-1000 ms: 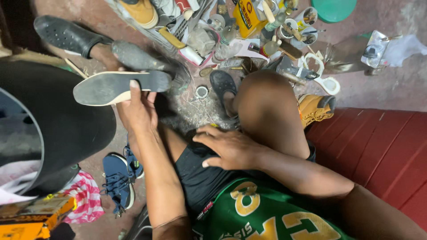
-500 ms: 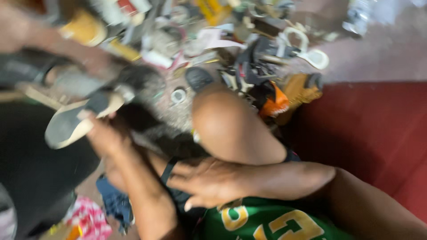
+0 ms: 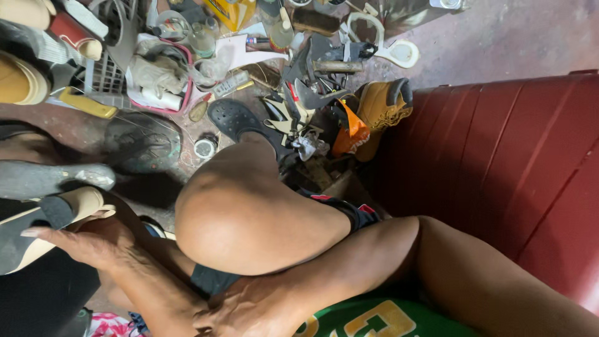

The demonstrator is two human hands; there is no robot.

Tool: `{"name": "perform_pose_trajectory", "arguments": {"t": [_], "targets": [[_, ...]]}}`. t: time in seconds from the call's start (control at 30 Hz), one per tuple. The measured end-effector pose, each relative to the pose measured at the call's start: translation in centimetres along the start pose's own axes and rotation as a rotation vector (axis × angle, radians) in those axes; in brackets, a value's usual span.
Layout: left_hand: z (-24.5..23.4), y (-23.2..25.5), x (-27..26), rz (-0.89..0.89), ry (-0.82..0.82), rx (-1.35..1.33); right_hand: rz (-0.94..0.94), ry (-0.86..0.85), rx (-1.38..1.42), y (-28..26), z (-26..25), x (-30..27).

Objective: The person sits on the floor and repairs a beige high-heeled shoe. They use a small rectangular tool to scrape the heel area, then use a large knife to trim and shape the heel material. The person works on the shoe while holding it on their lap.

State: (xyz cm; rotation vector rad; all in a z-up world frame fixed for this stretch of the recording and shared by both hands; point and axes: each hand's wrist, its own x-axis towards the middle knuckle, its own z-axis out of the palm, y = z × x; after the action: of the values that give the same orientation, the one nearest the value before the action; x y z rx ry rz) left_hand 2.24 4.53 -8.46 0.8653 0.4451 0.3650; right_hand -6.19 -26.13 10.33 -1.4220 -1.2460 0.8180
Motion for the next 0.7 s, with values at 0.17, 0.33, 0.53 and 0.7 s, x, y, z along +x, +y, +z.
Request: {"name": "perform_pose_trajectory", "arguments": {"t": [0.17,0.33,0.53,0.7], "targets": [[-1.0,0.1,-0.3,0.002,-0.01,0.068,-0.053,0.028,0.09,-1.5,-3.1,-1.5],[1.1,0.6,-1.4,-0.035,-0.057,0.033,-0.094,0.353,0.052,0.6,-11.3,-8.1],[3.1,0.4,-1.6,-0.004,-0.08,-0.056,0.724,1.086,-0.109,18.8,-18.0,-20.0],[4.2,0.5,-1.8,0.062,-0.061,-0.041,1.165,0.839,-0.658,33.1,-18.2,-29.5]]}}
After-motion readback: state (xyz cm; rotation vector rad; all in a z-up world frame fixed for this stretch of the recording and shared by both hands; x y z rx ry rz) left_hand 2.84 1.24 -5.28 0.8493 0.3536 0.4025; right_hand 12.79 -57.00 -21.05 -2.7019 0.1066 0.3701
